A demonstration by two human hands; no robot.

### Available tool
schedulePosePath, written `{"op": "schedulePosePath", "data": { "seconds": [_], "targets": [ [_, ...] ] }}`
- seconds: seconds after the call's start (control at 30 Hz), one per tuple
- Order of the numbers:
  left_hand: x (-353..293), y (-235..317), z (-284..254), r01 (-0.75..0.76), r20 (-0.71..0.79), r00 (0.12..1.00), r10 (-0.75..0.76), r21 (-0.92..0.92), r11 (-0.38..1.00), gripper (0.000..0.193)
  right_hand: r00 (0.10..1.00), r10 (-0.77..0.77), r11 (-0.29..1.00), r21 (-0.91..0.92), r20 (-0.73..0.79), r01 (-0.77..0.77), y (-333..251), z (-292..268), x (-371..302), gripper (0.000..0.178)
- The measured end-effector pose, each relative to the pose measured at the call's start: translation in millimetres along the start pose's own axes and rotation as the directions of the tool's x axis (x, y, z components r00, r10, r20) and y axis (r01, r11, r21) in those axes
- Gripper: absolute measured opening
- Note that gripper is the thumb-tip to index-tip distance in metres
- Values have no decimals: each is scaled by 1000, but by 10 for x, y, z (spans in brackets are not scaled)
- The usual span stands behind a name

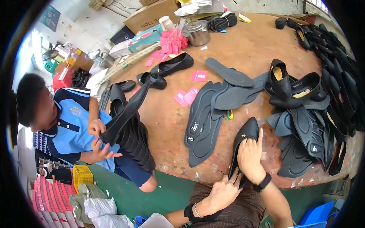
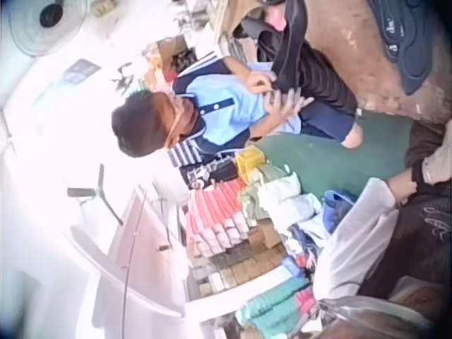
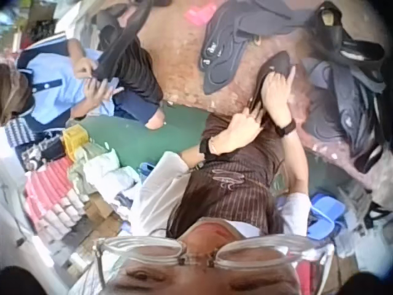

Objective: The person assembles black flat shoes by inserting insoles into the shoe uppers and attaching pink tags. They also wipe the insoles with a white cloth before insertion. The process involves handling multiple shoes and insoles on a cluttered work table.

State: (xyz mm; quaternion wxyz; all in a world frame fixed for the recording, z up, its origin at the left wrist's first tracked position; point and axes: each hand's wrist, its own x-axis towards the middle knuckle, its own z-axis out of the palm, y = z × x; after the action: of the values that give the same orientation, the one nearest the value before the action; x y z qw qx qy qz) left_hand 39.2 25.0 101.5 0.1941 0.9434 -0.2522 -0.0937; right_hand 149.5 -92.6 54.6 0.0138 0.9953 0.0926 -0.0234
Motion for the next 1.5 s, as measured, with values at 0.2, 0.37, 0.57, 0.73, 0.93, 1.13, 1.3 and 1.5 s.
{"op": "schedulePosePath", "data": {
  "seconds": [0.2, 0.37, 0.57, 0.73, 0.93, 1.13, 1.3, 1.5],
  "targets": [
    [69, -37, -334, 10, 130, 991, -7, -22, 1000, 44, 974, -212, 967, 125, -82, 221, 178, -283, 0, 19],
    [-175, -678, -1435, 102, -18, 991, -136, -561, 821, 34, 982, 129, 47, 990, -139, 134, 677, -729, 7, 26],
    [-98, -1389, -2722, 487, -700, 606, -378, -49, 872, 37, 852, 395, -179, 939, 343, -295, 569, -222, 970, 28],
    [503, -1468, -2805, 718, -904, 370, -213, 133, 683, 49, 804, 328, -347, 855, 496, -386, 344, -56, 1488, 41],
    [1712, -1295, -2353, 602, -762, 644, 71, 562, 567, 64, 904, 59, -700, 663, 422, -265, 604, -205, 1169, 17],
    [2818, -291, -1569, -310, -239, 931, 275, -121, 943, 62, 885, -180, -967, 88, 428, -240, 705, -202, 849, 15],
    [3060, 241, -1103, -168, -259, 953, 156, -23, 986, 56, 891, 3, -955, 266, 454, -132, 721, -230, 754, 22],
    [1931, -330, -1774, -307, -326, 920, 217, -259, 916, 34, 945, -176, -897, 352, 275, -269, 988, -294, 603, 74]
  ]
}}
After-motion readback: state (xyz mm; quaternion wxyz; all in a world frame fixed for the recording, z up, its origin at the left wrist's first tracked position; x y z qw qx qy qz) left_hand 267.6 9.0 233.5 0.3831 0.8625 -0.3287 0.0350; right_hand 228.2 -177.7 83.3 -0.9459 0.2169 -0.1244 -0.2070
